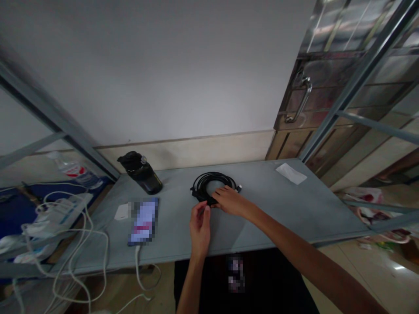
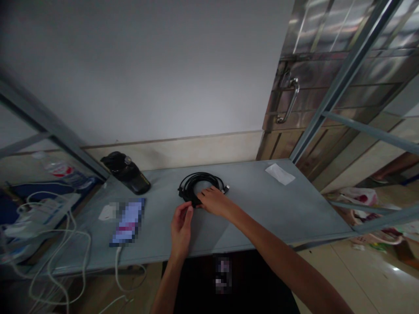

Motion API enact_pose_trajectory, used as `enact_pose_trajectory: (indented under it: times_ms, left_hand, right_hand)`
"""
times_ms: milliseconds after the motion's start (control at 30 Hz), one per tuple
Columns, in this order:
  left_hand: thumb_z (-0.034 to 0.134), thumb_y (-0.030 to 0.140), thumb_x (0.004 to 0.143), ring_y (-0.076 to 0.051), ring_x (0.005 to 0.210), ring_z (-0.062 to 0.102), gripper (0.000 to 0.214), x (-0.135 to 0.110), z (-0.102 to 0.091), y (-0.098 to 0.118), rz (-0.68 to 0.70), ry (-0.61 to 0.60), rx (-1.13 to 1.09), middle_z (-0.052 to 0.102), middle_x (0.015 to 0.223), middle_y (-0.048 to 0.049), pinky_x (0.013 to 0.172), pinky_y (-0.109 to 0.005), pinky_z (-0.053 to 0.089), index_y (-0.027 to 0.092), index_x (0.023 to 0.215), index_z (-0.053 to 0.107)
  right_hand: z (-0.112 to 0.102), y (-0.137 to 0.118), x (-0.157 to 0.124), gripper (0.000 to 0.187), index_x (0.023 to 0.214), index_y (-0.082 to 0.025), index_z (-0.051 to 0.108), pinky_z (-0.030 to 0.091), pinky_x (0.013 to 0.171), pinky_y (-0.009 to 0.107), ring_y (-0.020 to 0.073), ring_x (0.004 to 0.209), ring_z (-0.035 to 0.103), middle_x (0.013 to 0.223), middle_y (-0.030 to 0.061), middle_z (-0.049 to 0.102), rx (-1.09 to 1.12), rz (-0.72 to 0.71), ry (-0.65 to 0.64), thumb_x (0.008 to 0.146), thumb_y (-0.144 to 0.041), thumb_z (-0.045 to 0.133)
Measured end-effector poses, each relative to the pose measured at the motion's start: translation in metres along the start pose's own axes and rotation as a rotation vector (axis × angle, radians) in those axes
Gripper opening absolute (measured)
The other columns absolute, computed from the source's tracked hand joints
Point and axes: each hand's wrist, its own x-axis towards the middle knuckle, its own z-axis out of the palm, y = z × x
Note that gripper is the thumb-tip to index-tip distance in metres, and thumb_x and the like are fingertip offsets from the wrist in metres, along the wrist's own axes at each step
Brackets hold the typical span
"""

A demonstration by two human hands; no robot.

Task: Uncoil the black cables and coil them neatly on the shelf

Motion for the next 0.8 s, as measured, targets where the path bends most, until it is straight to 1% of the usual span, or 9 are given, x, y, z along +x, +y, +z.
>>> enact_pose_trajectory:
  times_ms: [200, 300, 400, 467, 533, 567, 600, 700, 800]
  left_hand:
    - [0.077, 0.065, 0.102, -0.028, 0.114, 0.076, 0.046, 0.0, 0.003, 0.005, -0.03, -0.069, 0.009, 0.08, 0.12, -0.011, 0.106, -0.042, 0.06, 0.023, 0.119, 0.078]
    - [0.075, 0.065, 0.103, -0.029, 0.111, 0.076, 0.043, -0.001, 0.005, 0.009, -0.04, -0.176, 0.066, 0.081, 0.115, -0.0106, 0.105, -0.041, 0.058, 0.023, 0.114, 0.08]
    - [0.073, 0.065, 0.105, -0.028, 0.103, 0.076, 0.042, -0.003, 0.006, 0.012, -0.038, -0.249, 0.135, 0.082, 0.107, -0.0096, 0.099, -0.04, 0.058, 0.024, 0.108, 0.081]
    - [0.073, 0.067, 0.104, -0.028, 0.098, 0.076, 0.044, -0.003, 0.006, 0.014, -0.037, -0.253, 0.151, 0.082, 0.101, -0.0089, 0.095, -0.04, 0.058, 0.024, 0.103, 0.081]
    - [0.074, 0.069, 0.102, -0.029, 0.094, 0.076, 0.046, -0.002, 0.006, 0.015, -0.048, -0.237, 0.152, 0.082, 0.096, -0.0085, 0.092, -0.039, 0.059, 0.024, 0.1, 0.081]
    - [0.074, 0.07, 0.101, -0.029, 0.093, 0.077, 0.047, -0.002, 0.006, 0.015, -0.058, -0.229, 0.153, 0.082, 0.094, -0.0083, 0.092, -0.039, 0.06, 0.024, 0.1, 0.081]
    - [0.075, 0.071, 0.101, -0.028, 0.092, 0.077, 0.048, -0.001, 0.006, 0.016, -0.068, -0.223, 0.154, 0.082, 0.094, -0.0081, 0.091, -0.039, 0.061, 0.024, 0.1, 0.081]
    - [0.075, 0.072, 0.1, -0.028, 0.091, 0.078, 0.048, 0.001, 0.006, 0.016, -0.083, -0.218, 0.166, 0.083, 0.093, -0.0078, 0.089, -0.038, 0.062, 0.024, 0.1, 0.081]
    - [0.075, 0.07, 0.102, -0.027, 0.091, 0.078, 0.046, 0.001, 0.005, 0.014, -0.075, -0.215, 0.19, 0.083, 0.093, -0.0078, 0.089, -0.037, 0.061, 0.024, 0.1, 0.082]
  right_hand:
    - [-0.01, 0.017, -0.067, 0.03, 0.117, -0.016, 0.078, 0.055, 0.107, 0.047, 0.0317, 0.112, 0.076, 0.115, 0.0156, 0.079, 0.105, 0.066, 0.011, 0.111, -0.045, 0.076]
    - [-0.02, 0.023, -0.102, 0.035, 0.126, -0.017, 0.078, 0.057, 0.11, 0.052, 0.0341, 0.116, 0.075, 0.121, 0.0163, 0.078, 0.117, 0.137, 0.04, 0.107, -0.046, 0.08]
    - [-0.024, 0.006, -0.145, 0.057, 0.151, -0.019, 0.068, 0.053, 0.121, 0.062, 0.0408, 0.137, 0.067, 0.145, 0.021, 0.071, 0.129, 0.211, 0.204, 0.104, -0.047, 0.083]
    - [-0.012, -0.023, -0.18, 0.049, 0.152, -0.026, 0.068, 0.052, 0.123, 0.064, 0.0393, 0.139, 0.067, 0.146, 0.0186, 0.072, 0.195, 0.256, 0.336, 0.108, -0.044, 0.077]
    - [0.019, -0.062, -0.215, 0.023, 0.132, -0.036, 0.076, 0.058, 0.117, 0.061, 0.0348, 0.118, 0.076, 0.12, 0.0122, 0.08, 0.301, 0.297, 0.426, 0.11, -0.036, 0.067]
    - [0.04, -0.083, -0.23, 0.019, 0.125, -0.038, 0.077, 0.061, 0.113, 0.06, 0.0344, 0.111, 0.078, 0.112, 0.0107, 0.081, 0.368, 0.316, 0.415, 0.11, -0.037, 0.065]
    - [0.065, -0.103, -0.243, 0.02, 0.123, -0.041, 0.077, 0.065, 0.107, 0.056, 0.0342, 0.108, 0.08, 0.11, 0.0099, 0.082, 0.451, 0.346, 0.333, 0.108, -0.037, 0.065]
    - [0.146, -0.151, -0.264, 0.042, 0.138, -0.048, 0.075, 0.072, 0.091, 0.05, 0.035, 0.104, 0.085, 0.118, 0.0056, 0.087, 0.603, 0.442, -0.068, 0.103, -0.029, 0.063]
    - [0.209, -0.171, -0.266, 0.081, 0.164, -0.047, 0.061, 0.072, 0.093, 0.058, 0.0438, 0.109, 0.087, 0.125, 0.0088, 0.088, 0.534, 0.565, -0.313, 0.087, -0.024, 0.073]
